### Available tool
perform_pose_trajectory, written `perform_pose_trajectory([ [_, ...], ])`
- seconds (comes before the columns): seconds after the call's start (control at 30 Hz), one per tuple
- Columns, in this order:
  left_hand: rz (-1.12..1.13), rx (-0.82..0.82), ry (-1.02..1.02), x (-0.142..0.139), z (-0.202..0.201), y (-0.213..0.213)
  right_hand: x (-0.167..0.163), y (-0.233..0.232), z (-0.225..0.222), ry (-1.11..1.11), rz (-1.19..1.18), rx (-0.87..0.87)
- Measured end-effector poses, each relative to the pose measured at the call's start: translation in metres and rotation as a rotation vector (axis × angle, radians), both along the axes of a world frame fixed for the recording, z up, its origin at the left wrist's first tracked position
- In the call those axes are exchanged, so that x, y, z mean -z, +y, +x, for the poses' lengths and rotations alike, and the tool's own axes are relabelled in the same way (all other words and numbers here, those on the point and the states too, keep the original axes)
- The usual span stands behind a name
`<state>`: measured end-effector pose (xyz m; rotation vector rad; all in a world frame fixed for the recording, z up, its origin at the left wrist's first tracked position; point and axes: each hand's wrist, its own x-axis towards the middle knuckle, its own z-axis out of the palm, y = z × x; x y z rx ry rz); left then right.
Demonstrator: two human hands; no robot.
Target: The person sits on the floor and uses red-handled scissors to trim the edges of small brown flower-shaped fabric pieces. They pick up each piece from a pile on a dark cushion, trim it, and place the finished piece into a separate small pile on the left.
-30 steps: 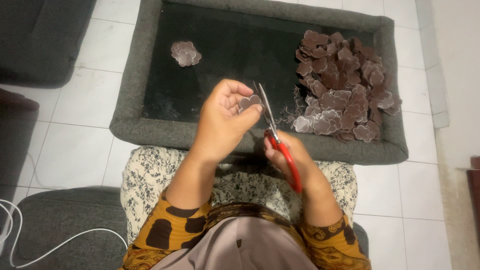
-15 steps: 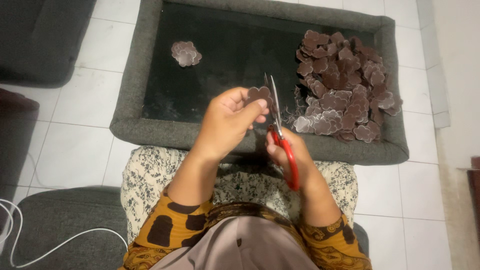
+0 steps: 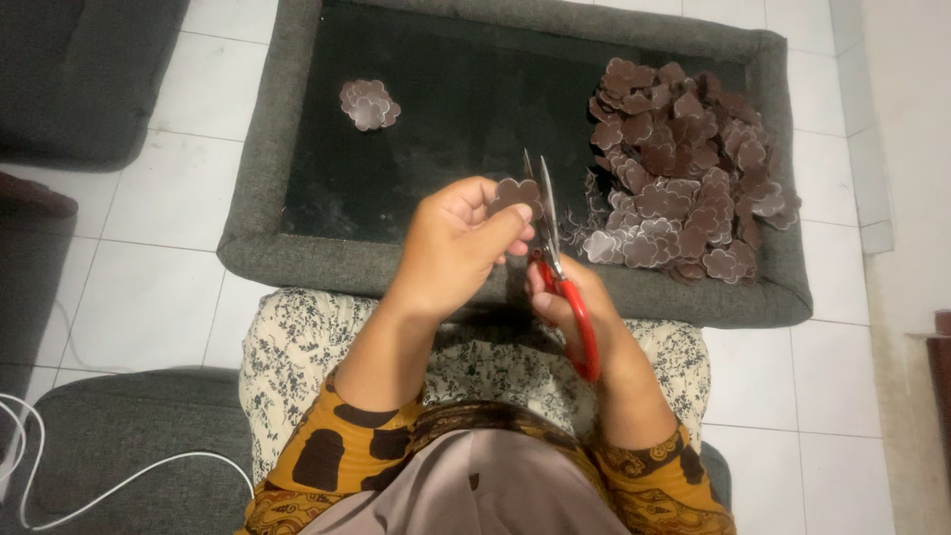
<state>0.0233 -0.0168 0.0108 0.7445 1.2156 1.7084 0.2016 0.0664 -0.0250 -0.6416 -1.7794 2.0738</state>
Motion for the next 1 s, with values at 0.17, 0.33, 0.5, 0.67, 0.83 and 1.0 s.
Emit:
perform_pose_trajectory([
  [0.17, 0.013, 0.0, -0.01, 0.003, -0.0003, 0.0009, -0.0001, -0.0006, 0.0024, -0.038, -0.045, 0.013],
  [0.33, 0.027, -0.015, -0.012, 0.0033, -0.0001, 0.0004, -0.0003, 0.0006, 0.003, -0.028, 0.055, -0.013],
  [0.5, -0.031, -0.033, 0.021, 0.0006, -0.0017, -0.0013, 0.0022, 0.0016, 0.0039, -0.044, 0.071, -0.036],
  [0.67, -0.042, -0.037, 0.041, -0.0011, -0.0025, -0.0012, 0.0033, 0.0033, 0.0027, -0.077, 0.077, -0.055],
  [0.83, -0.02, -0.005, 0.003, -0.0028, -0.0019, -0.0008, 0.0023, 0.0028, 0.0003, -0.026, 0.08, -0.091],
  [1.0, -0.086, -0.016, 0.009, -0.0027, -0.0013, -0.0023, 0.0024, 0.0004, 0.0032, -0.035, 0.027, -0.032],
])
